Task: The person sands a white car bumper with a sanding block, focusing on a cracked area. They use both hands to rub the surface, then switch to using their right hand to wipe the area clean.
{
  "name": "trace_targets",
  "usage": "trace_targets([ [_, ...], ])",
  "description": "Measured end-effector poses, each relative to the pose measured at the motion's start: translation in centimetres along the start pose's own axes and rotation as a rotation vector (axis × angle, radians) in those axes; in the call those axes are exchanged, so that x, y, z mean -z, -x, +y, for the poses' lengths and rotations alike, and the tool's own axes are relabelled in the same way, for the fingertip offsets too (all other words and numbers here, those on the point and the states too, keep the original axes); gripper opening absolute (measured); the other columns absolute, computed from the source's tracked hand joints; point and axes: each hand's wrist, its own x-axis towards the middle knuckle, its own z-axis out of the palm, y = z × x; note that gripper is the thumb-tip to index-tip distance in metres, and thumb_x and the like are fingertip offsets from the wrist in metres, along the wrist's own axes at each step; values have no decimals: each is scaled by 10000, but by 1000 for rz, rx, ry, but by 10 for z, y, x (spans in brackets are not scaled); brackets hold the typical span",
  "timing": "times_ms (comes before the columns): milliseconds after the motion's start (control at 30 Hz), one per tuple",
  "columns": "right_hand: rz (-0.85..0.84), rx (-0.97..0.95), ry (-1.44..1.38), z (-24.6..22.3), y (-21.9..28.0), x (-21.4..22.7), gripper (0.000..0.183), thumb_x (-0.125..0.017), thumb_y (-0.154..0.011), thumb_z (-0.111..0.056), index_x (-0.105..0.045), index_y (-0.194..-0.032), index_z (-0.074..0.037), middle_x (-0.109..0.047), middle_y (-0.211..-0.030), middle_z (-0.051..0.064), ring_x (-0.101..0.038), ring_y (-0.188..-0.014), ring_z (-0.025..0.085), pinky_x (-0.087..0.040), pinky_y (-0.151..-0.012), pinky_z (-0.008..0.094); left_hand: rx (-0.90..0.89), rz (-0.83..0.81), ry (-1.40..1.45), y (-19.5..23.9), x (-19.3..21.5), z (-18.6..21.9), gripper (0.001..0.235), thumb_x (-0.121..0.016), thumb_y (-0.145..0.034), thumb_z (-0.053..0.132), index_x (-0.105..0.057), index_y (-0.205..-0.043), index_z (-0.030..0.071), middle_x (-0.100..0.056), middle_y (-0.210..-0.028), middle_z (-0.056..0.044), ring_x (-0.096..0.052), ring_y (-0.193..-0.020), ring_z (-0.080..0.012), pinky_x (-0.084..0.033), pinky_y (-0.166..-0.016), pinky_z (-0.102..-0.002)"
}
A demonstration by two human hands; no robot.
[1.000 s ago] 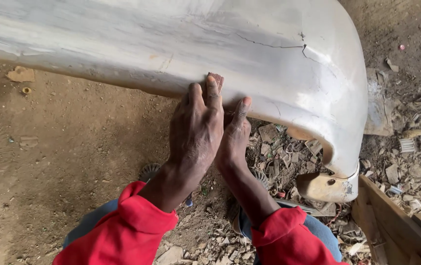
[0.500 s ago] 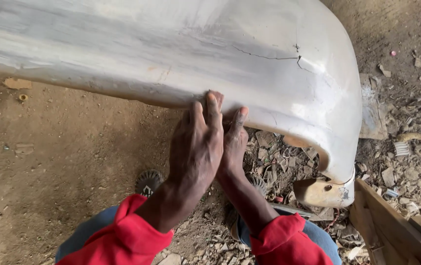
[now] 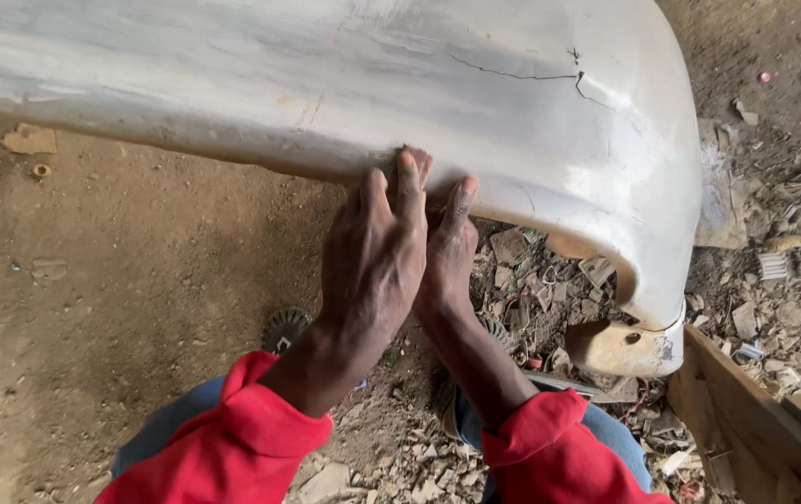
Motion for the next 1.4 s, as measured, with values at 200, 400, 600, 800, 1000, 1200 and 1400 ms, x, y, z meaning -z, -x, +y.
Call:
trace_targets([
  [200, -45, 26, 8, -2, 3, -2, 732, -444, -1124, -716, -780, -970, -86, -741, -884, 93, -705, -839, 219, -601, -859, 360, 25, -1, 0, -7, 7, 11, 428, -716, -1104, 147, -693, -1456, -96, -652, -996, -183, -740, -852, -318, -629, -672, -421],
  [400, -13, -3, -6, 30, -12, 7, 772, -474, -1090, -772, -851, -1084, -98, -817, -982, 107, -764, -867, 222, -637, -877, 391, 34, -33, 25, -12, 15, 0, 404, -729, -1108, 136, -706, -1443, -88, -664, -996, -208, -754, -834, -336, -635, -660, -431],
  [600, 5, 5, 53, 24, -1, 10, 765, -415, -1147, -697, -797, -1015, -48, -765, -971, 139, -710, -928, 269, -582, -942, 419, 36, -35, -16, 1, 12, 4, 440, -715, -1086, 161, -693, -1456, -75, -643, -1005, -164, -764, -841, -324, -642, -668, -423],
  [800, -8, 40, 8, 39, -16, 8, 817, -431, -1100, -775, -848, -1106, -72, -800, -997, 131, -780, -966, 257, -638, -924, 417, 26, -16, 66, -12, 12, -7, 404, -709, -1111, 146, -705, -1436, -95, -659, -993, -206, -771, -839, -363, -643, -676, -461],
  [1000, 23, 0, 52, 11, 3, 1, 745, -466, -1111, -729, -826, -1026, -83, -806, -974, 122, -754, -915, 245, -614, -963, 400, 13, -3, 12, 6, 8, 6, 426, -716, -1080, 168, -711, -1429, -76, -642, -979, -167, -761, -820, -344, -640, -651, -443],
  [1200, 52, 6, 9, -23, 28, -28, 809, -467, -1077, -752, -859, -1057, -44, -783, -949, 116, -757, -921, 275, -622, -994, 449, 5, 126, 17, -17, 2, -16, 363, -713, -1100, 134, -722, -1383, -93, -641, -947, -159, -766, -785, -344, -635, -627, -436],
  [1400, 67, 2, 193, -7, 18, -5, 876, -402, -1083, -812, -865, -1142, -71, -821, -1059, 180, -764, -1011, 316, -580, -1060, 460, 8, 111, 14, 1, -3, 5, 410, -733, -1052, 117, -701, -1385, -121, -640, -920, -205, -731, -749, -365, -602, -600, -471],
])
